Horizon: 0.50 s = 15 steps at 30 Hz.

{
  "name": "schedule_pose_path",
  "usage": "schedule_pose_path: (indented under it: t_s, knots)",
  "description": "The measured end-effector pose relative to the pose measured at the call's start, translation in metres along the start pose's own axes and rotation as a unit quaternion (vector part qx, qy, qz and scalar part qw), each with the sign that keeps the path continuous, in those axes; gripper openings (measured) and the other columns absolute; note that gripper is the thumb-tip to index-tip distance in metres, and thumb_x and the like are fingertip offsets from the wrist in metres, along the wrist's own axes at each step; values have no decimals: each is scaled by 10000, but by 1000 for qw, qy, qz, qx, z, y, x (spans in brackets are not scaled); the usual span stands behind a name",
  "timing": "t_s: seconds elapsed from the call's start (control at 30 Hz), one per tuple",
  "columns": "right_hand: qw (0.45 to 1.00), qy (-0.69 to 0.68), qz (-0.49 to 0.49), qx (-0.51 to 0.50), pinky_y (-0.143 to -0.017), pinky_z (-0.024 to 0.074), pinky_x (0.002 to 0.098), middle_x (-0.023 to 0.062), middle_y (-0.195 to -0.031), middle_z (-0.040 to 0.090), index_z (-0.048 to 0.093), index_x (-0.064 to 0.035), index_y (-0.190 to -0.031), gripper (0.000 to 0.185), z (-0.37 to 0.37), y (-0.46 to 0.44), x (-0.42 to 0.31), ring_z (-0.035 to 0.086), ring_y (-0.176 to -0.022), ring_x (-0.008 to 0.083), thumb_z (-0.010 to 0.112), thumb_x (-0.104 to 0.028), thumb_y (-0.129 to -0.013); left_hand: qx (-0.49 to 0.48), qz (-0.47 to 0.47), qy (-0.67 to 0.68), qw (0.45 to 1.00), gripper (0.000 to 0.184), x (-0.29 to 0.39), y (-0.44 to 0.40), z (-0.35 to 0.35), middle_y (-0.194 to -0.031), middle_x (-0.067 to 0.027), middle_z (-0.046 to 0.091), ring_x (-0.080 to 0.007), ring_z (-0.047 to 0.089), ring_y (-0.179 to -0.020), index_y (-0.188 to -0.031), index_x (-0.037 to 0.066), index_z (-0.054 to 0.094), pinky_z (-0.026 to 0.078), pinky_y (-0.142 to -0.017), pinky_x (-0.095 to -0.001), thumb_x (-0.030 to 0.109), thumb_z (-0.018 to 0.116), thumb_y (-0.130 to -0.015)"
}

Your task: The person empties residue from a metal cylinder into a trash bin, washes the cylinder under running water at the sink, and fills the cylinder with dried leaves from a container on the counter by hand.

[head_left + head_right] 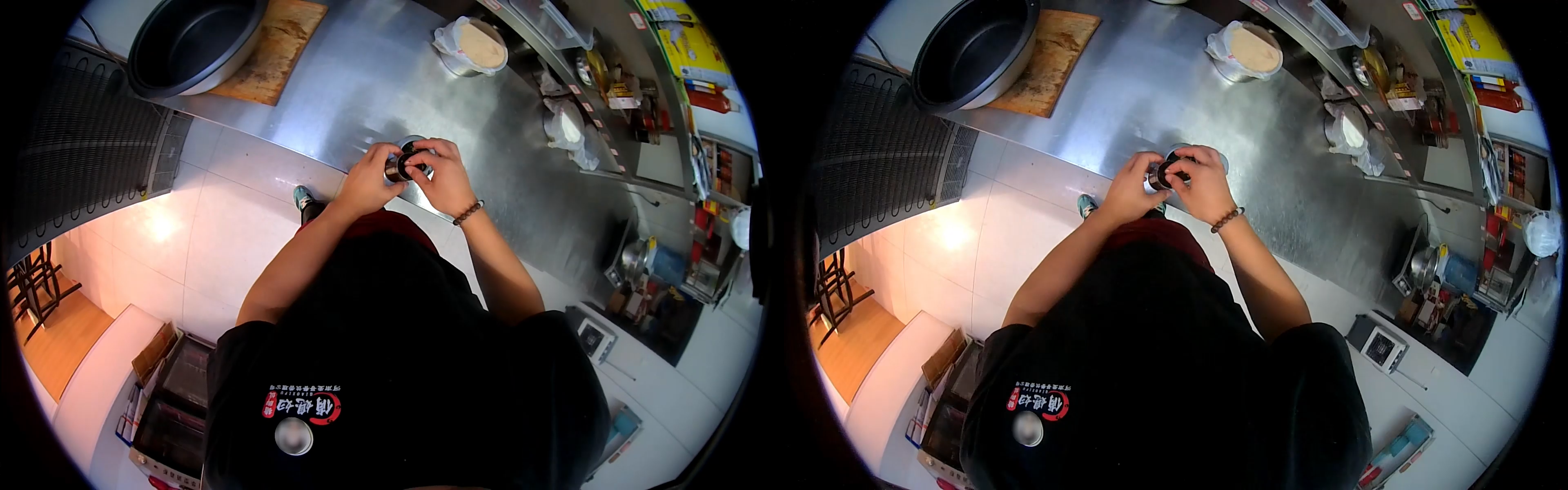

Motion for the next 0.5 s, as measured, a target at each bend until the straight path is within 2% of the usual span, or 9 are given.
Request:
schedule_pose_path:
  t_s: [0.1, 0.2, 0.5]
  knots:
    - [1000, -2, 11, -9, -1085, 487, 478, 52, -1240, 736, 824, -120, -952, 118, -1, 0, -1, 615, -1233, 339, 853, -203, -873, -2, -5, -1, 1000, 641, 1, 1, 0, -1284, -178, 644, -401, 677, -1173, -1321, 89, 578, 567, -974, -455, 161, 898, -771]
    - [999, 8, -25, -18, -1075, 498, 482, 53, -1274, 730, 822, -120, -958, 124, 3, 1, -2, 611, -1252, 343, 860, -177, -856, -5, -12, -8, 1000, 633, 0, 2, 0, -1287, -173, 644, -403, 674, -1176, -1319, 93, 579, 568, -972, -457, 159, 893, -773]
    - [1000, -21, 18, -6, -1055, 518, 474, 71, -1264, 733, 816, -106, -935, 101, 0, 1, -2, 626, -1231, 345, 847, -173, -865, -19, -18, -21, 999, 628, 0, 2, 2, -1299, -167, 643, -404, 674, -1183, -1318, 97, 580, 572, -969, -459, 150, 887, -773]
Point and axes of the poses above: each hand's wrist, its own y-axis away from the middle knuckle, its own z-axis out of the palm, x = y × z, the point moved 9 cm from there along -y, towards the middle knuckle
